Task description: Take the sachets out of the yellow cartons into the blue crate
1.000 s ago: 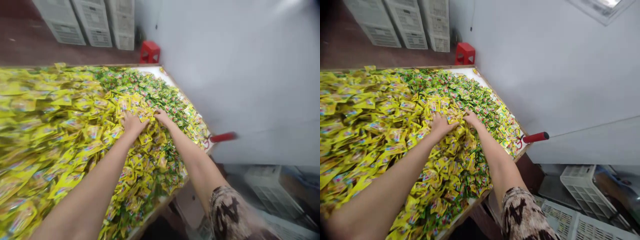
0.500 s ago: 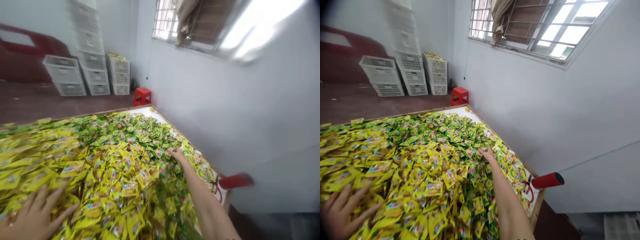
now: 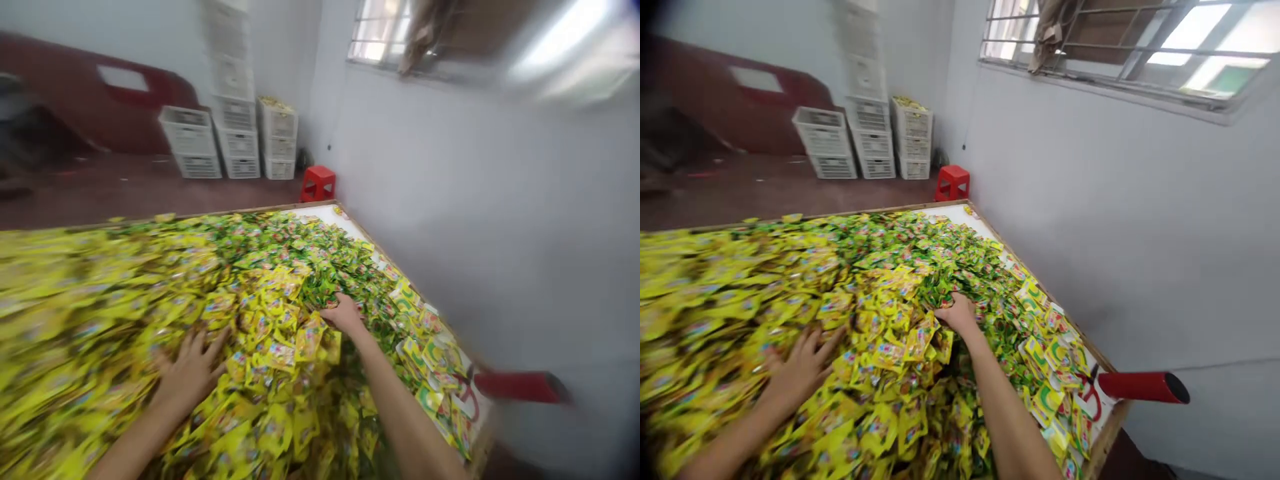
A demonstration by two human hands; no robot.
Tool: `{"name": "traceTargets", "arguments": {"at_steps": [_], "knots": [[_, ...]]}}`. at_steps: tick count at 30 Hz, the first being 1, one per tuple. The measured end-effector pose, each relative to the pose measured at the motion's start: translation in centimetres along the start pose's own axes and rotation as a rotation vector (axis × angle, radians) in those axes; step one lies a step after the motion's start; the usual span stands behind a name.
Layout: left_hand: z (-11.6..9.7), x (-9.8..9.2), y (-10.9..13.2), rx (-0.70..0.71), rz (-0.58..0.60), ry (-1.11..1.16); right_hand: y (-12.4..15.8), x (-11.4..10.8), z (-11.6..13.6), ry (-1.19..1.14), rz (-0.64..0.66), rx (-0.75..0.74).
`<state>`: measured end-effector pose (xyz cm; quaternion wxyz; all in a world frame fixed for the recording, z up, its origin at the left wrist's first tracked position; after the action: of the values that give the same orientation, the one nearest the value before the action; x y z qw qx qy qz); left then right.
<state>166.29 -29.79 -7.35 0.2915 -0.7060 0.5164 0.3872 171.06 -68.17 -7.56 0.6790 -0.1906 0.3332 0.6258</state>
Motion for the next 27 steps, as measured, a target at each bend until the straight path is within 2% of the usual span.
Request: {"name": "traceTargets", "arguments": {"at_steps": [1, 2, 5, 8, 10, 12, 14, 16, 18, 20, 21, 23, 25, 27], "knots": [[-1.9, 1.2, 1.0, 0.165, 0.181, -0.173, 1.2, -0.2, 2.0, 0.056, -0.004, -0.045], [-2.7, 1.2, 2.1, 0.205, 0.251, -0.222, 2.5, -0.1, 4.1, 0.104, -0.001, -0.095], [-3.4, -0.3, 4.6, 0.233, 0.328, -0.235, 6.9, 1.8, 10.2, 0.191, 0.05, -0.281], [-2.1, -3.4, 6.1, 0.241, 0.336, -0.191, 11.6, 6.2, 15.6, 0.425, 0.125, -0.514], [0.4, -7.0, 7.0, 0.201, 0.301, -0.162, 15.1, 10.0, 18.5, 0.581, 0.19, -0.686], [4.4, -12.0, 8.3, 0.122, 0.22, -0.149, 18.6, 13.6, 20.7, 0.662, 0.271, -0.834], [9.9, -18.1, 10.3, 0.008, 0.101, -0.162, 21.6, 16.3, 22.0, 0.723, 0.347, -0.9], [17.0, -24.5, 13.0, -0.156, -0.03, -0.204, 24.0, 18.3, 22.8, 0.798, 0.383, -0.876], [24.7, -30.1, 16.5, -0.386, -0.164, -0.271, 26.5, 19.9, 24.1, 0.864, 0.347, -0.854], [31.2, -33.6, 20.2, -0.601, -0.262, -0.325, 29.8, 22.4, 26.1, 0.874, 0.329, -0.887], [33.5, -34.2, 21.6, -0.664, -0.282, -0.339, 31.7, 24.1, 27.1, 0.85, 0.353, -0.915], [35.8, -33.5, 23.1, -0.693, -0.291, -0.357, 35.5, 28.3, 28.9, 0.764, 0.45, -0.964], [35.7, -31.4, 23.3, -0.631, -0.285, -0.377, 38.1, 32.0, 29.7, 0.682, 0.536, -0.954], [34.1, -29.0, 22.9, -0.542, -0.281, -0.396, 39.0, 34.3, 29.1, 0.641, 0.579, -0.892]]}}
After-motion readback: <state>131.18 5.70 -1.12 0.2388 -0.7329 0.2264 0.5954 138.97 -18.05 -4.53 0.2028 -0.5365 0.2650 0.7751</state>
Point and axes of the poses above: each hand's wrist, its own y-axis away from the middle knuckle, its own x-axis out of the palm, z = x × y, the point moved 9 cm from there along -y, towards the middle knuckle, and after that the axes turned 4 degrees about -x, right-handed, at the moved point
